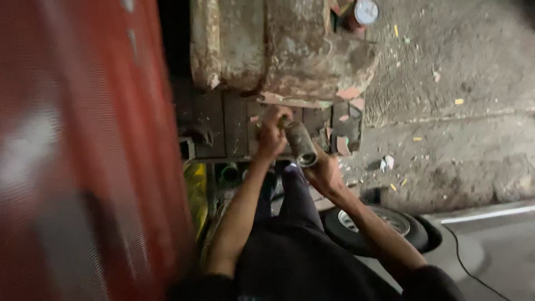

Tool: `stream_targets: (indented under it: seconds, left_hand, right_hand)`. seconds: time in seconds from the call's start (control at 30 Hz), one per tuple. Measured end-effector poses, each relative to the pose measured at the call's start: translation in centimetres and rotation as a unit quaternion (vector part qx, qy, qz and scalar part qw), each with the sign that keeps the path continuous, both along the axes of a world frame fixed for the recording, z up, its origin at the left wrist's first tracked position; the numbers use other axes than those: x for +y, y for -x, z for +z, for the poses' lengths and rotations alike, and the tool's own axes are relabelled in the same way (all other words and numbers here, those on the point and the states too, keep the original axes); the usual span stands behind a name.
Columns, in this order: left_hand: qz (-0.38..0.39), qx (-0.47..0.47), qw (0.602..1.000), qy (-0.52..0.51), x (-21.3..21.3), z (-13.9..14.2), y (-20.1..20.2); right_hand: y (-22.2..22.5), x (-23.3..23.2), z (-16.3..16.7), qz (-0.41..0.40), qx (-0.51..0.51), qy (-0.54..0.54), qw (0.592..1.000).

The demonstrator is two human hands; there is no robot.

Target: The person uses a hammer to repeatedly strike a small metal object held in their left hand against a wooden surface. The person adjusts the object's position between strikes.

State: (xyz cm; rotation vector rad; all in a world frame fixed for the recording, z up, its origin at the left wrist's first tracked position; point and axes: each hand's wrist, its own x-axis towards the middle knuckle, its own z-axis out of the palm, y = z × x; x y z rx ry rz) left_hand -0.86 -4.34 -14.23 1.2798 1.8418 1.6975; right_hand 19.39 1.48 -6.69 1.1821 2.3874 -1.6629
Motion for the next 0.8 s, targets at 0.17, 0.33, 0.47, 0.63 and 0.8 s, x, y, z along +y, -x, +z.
stream_targets:
  seconds: [0.17,0.33,0.47,0.63,0.8]
  left_hand:
    - [-0.003,0.026,1.0,-0.013,-1.6,0.1,0.7]
    - [-0.019,0.036,0.998,-0.044,-1.6,4.6,-0.7]
    - [-0.016,0.06,0.996,-0.068,-0.4,7.6,-0.5]
    - [-0.019,0.038,0.997,-0.072,0.0,8.4,0.1]
    - [-0.029,0.052,0.997,-0.052,-0.7,7.3,-0.3]
  right_hand:
    - [-0.5,-0.9,1.4,-0.006,0.148,-0.225,0.963]
    - [-0.8,-2.2,2.7,-0.095,0.064,-0.085,0.99]
    - [-1.3,-2.3,1.2,-0.083,0.018,-0.071,0.994]
    - [-1.2,-2.5,0.5,-0.081,-0.038,-0.09,0.992]
    - [-1.4,-2.5,1.8,-0.075,0.026,-0.072,0.994]
